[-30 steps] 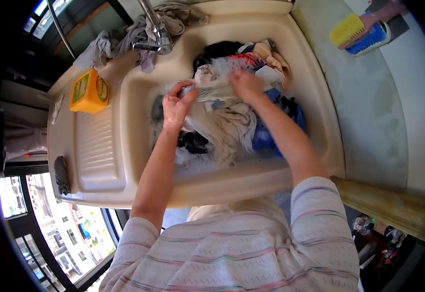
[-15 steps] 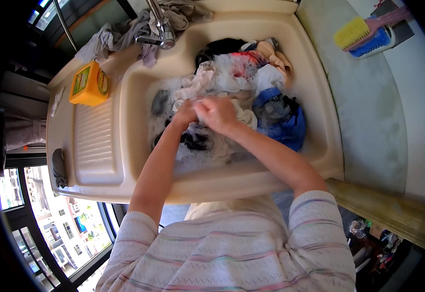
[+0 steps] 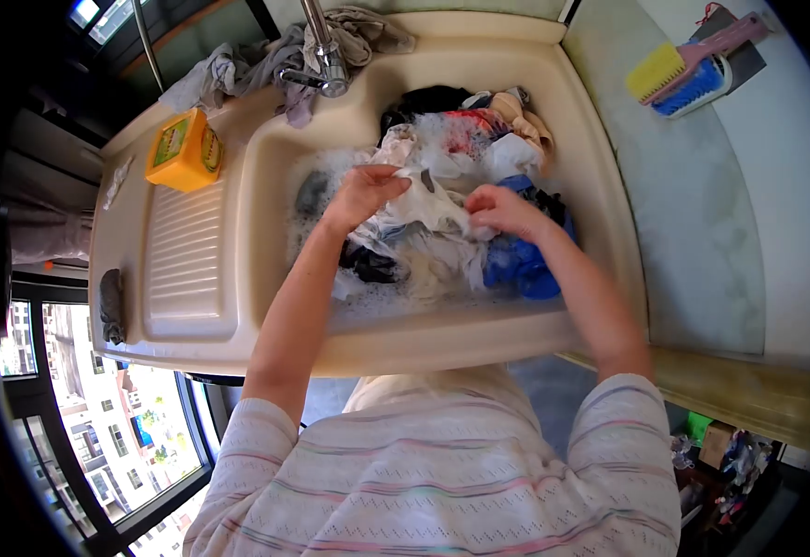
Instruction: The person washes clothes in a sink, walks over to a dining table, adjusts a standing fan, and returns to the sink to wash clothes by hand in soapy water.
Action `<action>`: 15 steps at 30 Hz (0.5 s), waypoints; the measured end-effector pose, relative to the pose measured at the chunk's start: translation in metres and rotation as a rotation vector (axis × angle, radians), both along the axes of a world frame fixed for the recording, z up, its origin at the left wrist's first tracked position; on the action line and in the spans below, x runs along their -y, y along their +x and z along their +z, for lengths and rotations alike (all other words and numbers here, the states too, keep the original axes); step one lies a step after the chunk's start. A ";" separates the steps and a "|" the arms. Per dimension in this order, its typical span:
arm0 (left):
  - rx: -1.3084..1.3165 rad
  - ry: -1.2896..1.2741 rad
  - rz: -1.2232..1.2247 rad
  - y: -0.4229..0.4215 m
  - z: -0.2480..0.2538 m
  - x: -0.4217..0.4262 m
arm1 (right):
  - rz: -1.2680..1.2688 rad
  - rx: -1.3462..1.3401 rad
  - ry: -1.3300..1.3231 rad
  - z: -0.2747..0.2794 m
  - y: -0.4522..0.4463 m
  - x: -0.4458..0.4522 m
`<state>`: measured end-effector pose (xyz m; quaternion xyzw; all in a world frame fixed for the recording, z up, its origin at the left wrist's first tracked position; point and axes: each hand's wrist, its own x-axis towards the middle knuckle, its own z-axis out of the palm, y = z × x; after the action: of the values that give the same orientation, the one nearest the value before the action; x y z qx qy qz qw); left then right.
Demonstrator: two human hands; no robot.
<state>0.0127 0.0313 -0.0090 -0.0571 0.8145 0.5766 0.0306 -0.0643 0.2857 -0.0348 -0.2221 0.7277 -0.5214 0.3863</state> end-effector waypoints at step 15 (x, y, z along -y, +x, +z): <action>-0.154 0.865 0.061 0.031 0.111 0.048 | 0.134 -0.741 0.149 0.109 0.000 0.020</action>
<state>0.0434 -0.0162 0.1023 -0.0199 0.4962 0.8676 -0.0259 -0.0641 0.2655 0.0740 -0.4137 0.8379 -0.3251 0.1454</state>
